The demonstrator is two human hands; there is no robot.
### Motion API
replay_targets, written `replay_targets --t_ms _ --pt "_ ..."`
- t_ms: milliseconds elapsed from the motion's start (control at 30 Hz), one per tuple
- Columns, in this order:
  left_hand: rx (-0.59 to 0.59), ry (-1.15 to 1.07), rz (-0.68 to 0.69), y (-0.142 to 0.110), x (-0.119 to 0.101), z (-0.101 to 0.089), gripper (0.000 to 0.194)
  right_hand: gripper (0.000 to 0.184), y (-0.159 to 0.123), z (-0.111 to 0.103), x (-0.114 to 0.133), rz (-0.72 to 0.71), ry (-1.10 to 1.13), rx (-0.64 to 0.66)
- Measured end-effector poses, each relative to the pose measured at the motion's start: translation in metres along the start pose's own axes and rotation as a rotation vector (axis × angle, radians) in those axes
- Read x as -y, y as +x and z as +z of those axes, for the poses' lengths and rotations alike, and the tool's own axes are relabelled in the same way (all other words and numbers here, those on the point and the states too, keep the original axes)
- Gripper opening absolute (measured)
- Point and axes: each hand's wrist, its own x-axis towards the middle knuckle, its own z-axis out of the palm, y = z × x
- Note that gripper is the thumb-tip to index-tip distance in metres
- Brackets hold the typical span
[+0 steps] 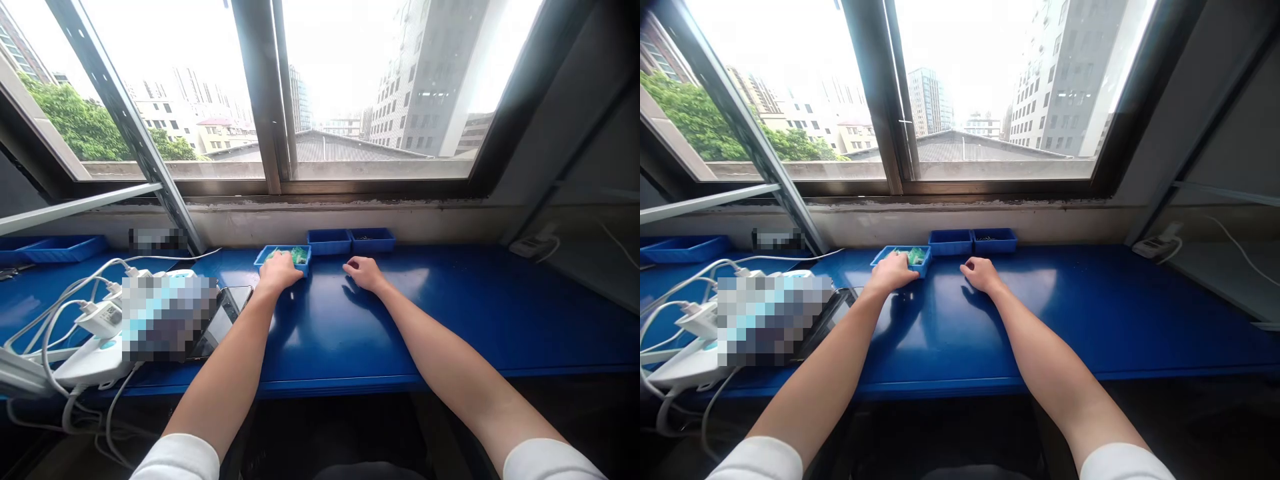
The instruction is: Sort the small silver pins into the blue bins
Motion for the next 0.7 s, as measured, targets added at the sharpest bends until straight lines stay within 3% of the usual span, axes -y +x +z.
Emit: replay_targets --t_ms 100,200,367,433,500,533,600,633,700 --pt "0.057 0.02 0.049 -0.018 -0.02 -0.006 0.044 0.035 -0.004 -0.001 0.008 -0.038 0.119 -0.024" --pt "0.005 -0.014 0.176 -0.035 -0.042 0.001 0.046 0.045 -0.005 -0.001 0.013 -0.012 0.179 -0.014" --pt "-0.109 -0.297 0.563 -0.045 -0.062 0.016 0.047 0.03 0.001 -0.003 0.007 0.183 0.14 -0.103" --pt "-0.245 -0.441 0.483 -0.037 -0.056 0.016 0.041 0.027 0.004 -0.006 0.001 0.258 0.222 -0.093" --pt "-0.373 -0.514 0.244 -0.022 -0.044 0.016 0.036 0.031 0.006 -0.007 -0.004 0.281 0.299 -0.06" --pt "-0.381 -0.533 0.138 -0.013 -0.036 0.016 0.036 0.034 0.007 -0.008 -0.006 0.28 0.32 -0.046" --pt "-0.235 -0.559 0.007 0.002 -0.021 0.02 0.035 0.04 0.01 -0.006 -0.01 0.269 0.338 -0.028" --pt "-0.123 -0.563 -0.002 0.007 -0.015 0.024 0.038 0.041 0.011 -0.005 -0.012 0.26 0.338 -0.023" --pt "-0.032 -0.554 0.015 0.014 -0.009 0.031 0.043 0.042 0.014 -0.002 -0.014 0.24 0.322 -0.022"
